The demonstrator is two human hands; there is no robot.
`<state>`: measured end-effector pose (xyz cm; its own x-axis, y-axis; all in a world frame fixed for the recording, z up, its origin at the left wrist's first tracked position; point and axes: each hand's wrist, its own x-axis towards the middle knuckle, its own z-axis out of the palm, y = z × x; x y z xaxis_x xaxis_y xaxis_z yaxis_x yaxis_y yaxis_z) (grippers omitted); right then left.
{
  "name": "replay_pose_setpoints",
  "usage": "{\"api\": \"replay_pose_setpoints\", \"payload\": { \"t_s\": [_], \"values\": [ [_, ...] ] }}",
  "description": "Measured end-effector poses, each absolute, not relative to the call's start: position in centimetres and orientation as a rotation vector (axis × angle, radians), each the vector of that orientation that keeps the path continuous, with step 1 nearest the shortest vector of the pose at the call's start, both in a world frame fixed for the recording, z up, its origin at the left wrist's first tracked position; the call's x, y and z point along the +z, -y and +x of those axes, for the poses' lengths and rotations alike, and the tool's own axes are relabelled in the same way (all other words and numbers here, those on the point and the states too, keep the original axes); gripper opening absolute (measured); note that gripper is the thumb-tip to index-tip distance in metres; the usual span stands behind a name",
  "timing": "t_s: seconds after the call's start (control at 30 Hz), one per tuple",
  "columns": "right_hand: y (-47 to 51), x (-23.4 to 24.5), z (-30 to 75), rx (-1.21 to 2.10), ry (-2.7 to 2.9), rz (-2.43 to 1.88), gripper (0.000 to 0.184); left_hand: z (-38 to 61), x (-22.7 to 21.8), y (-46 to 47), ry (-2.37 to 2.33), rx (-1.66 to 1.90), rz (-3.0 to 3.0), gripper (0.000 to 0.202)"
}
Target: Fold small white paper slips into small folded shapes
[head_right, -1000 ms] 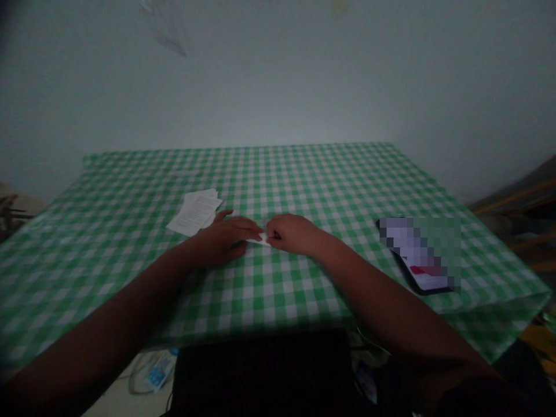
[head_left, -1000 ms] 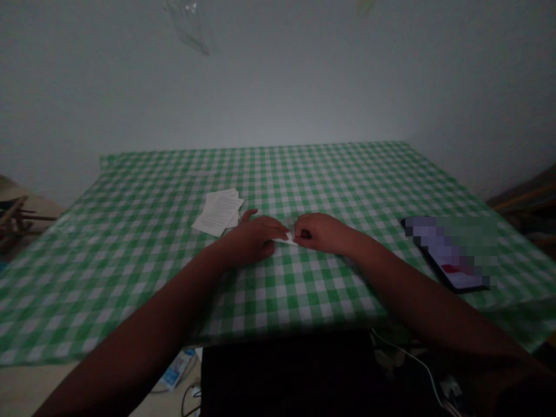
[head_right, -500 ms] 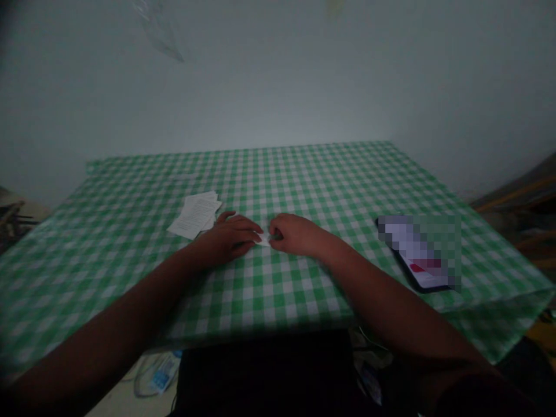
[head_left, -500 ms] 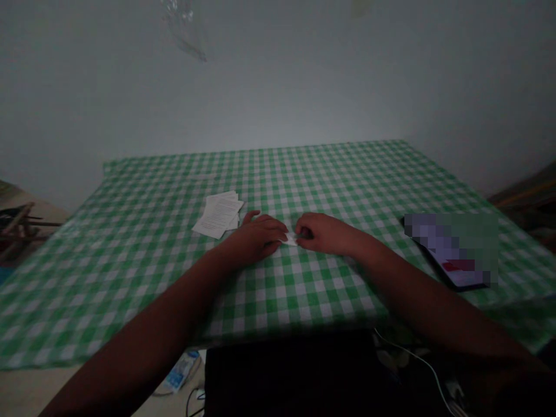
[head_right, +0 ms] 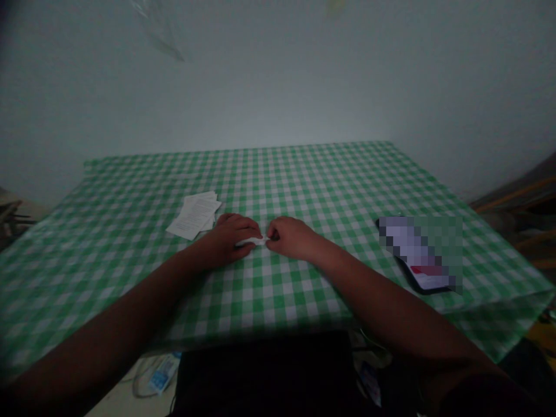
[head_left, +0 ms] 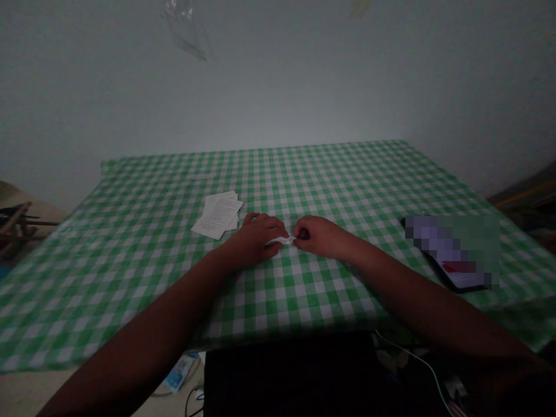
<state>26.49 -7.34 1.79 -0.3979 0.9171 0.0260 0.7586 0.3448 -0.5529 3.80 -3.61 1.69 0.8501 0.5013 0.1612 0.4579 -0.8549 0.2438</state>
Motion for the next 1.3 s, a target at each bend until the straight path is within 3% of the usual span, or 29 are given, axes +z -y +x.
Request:
{"api": "replay_pose_setpoints", "payload": {
  "t_s": [0.73,1.1,1.3],
  "values": [
    [6.8,0.5,26.1,0.446,2.387,-1.210,0.003,4.0,0.9,3.9,-0.852,0.344,2.932,0.022],
    [7.8,2.6,26.4,0.352,2.669,-1.096,0.021,4.2,1.7,4.2,-0.940,0.357,2.861,0.018],
    [8.5,2.7,25.9,0.099,2.857,-0.996,0.026,4.4,1.7,4.4,-0.986,0.391,2.853,0.017]
  ]
}}
